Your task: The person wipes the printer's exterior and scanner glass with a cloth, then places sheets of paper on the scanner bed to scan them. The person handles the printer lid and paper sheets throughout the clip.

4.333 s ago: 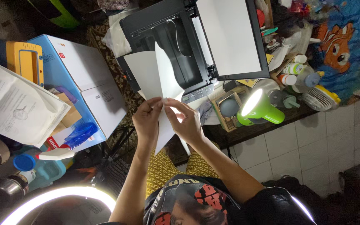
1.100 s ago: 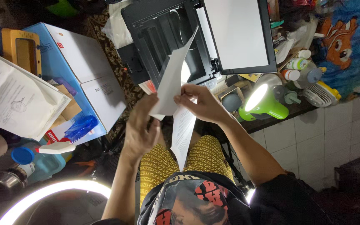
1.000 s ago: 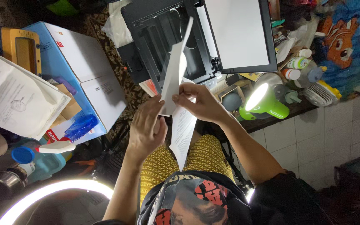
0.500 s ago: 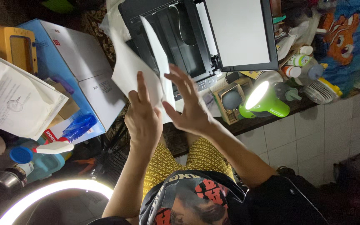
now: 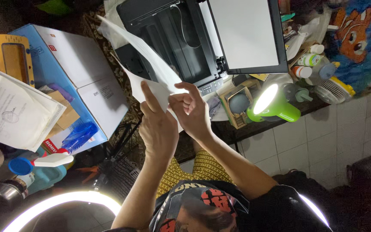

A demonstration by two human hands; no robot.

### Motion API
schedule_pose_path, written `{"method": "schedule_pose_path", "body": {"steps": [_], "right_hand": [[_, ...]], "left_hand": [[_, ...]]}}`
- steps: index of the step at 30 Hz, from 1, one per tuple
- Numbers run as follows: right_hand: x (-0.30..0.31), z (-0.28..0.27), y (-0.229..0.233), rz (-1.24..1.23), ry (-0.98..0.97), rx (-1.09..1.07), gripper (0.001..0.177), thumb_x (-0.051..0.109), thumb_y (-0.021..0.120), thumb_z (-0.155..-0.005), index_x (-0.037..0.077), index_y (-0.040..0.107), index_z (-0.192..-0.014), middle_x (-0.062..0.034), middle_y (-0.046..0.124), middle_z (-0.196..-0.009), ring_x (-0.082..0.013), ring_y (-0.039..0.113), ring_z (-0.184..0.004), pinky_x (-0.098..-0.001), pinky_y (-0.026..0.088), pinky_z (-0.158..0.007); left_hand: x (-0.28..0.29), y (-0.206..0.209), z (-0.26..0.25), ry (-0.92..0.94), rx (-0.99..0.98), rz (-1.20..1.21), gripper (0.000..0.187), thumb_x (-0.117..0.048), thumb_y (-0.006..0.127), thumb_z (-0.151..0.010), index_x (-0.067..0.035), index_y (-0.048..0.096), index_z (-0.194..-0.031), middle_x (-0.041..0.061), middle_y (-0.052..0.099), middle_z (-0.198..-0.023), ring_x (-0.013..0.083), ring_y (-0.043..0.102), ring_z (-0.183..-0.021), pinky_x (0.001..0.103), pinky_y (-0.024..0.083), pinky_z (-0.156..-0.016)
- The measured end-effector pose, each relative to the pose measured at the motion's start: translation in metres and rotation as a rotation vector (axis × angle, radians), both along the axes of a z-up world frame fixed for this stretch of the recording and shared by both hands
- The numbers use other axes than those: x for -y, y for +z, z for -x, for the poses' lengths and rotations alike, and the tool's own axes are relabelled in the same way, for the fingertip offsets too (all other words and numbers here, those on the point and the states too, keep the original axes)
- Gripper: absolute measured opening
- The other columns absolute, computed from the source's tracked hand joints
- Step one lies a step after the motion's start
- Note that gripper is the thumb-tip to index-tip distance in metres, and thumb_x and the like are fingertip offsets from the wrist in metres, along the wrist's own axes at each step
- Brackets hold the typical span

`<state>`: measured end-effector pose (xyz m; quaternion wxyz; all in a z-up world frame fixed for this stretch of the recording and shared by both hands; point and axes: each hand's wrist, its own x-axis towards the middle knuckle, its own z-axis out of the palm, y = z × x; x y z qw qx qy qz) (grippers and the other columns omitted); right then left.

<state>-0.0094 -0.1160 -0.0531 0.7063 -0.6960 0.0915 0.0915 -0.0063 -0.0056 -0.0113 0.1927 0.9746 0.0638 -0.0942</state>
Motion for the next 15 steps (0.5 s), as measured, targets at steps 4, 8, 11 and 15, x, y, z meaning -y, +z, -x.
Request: {"method": "schedule_pose_path", "body": {"steps": [4, 8, 11, 15], "right_hand": [[-0.004, -0.007, 0.015, 0.041, -0.041, -0.158, 0.051, 0.006, 0.066, -0.096, 0.004, 0.042, -0.140, -0.0098, 0.075, -0.091, -0.0187, 0.077, -0.090, -0.0339, 0.067, -0.077], [0.002, -0.010, 0.023, 0.096, -0.031, -0.349, 0.052, 0.002, 0.061, -0.098, 0.004, 0.045, -0.148, -0.0130, 0.074, -0.077, -0.0233, 0.063, -0.060, -0.0366, 0.043, -0.051], [0.019, -0.016, 0.023, -0.021, 0.091, -0.005, 0.039, 0.007, 0.065, -0.106, 0.000, 0.053, -0.143, -0.0089, 0.067, -0.076, -0.0134, 0.065, -0.081, -0.0285, 0.053, -0.091], [0.034, -0.013, 0.023, 0.143, 0.207, -0.073, 0.041, 0.016, 0.065, -0.103, 0.004, 0.056, -0.141, -0.0070, 0.075, -0.085, -0.0129, 0.070, -0.087, -0.0278, 0.053, -0.082]], "left_hand": [[0.009, -0.003, 0.005, -0.111, 0.034, -0.025, 0.073, -0.020, 0.059, -0.106, 0.016, 0.017, -0.153, 0.024, 0.059, -0.098, 0.0173, 0.064, -0.053, 0.026, 0.051, -0.034], [0.010, 0.004, 0.008, -0.216, 0.068, 0.001, 0.074, -0.027, 0.063, -0.096, 0.007, 0.027, -0.152, 0.029, 0.058, -0.114, 0.0348, 0.064, -0.093, 0.044, 0.060, -0.066], [-0.007, 0.010, 0.006, -0.293, 0.251, -0.040, 0.066, -0.028, 0.063, -0.090, -0.004, 0.041, -0.148, 0.030, 0.055, -0.133, 0.0406, 0.052, -0.126, 0.061, 0.046, -0.102], [-0.030, 0.012, 0.000, -0.282, 0.280, 0.084, 0.052, -0.023, 0.061, -0.096, -0.005, 0.051, -0.144, 0.023, 0.053, -0.146, 0.0390, 0.044, -0.144, 0.065, 0.031, -0.119]]}}
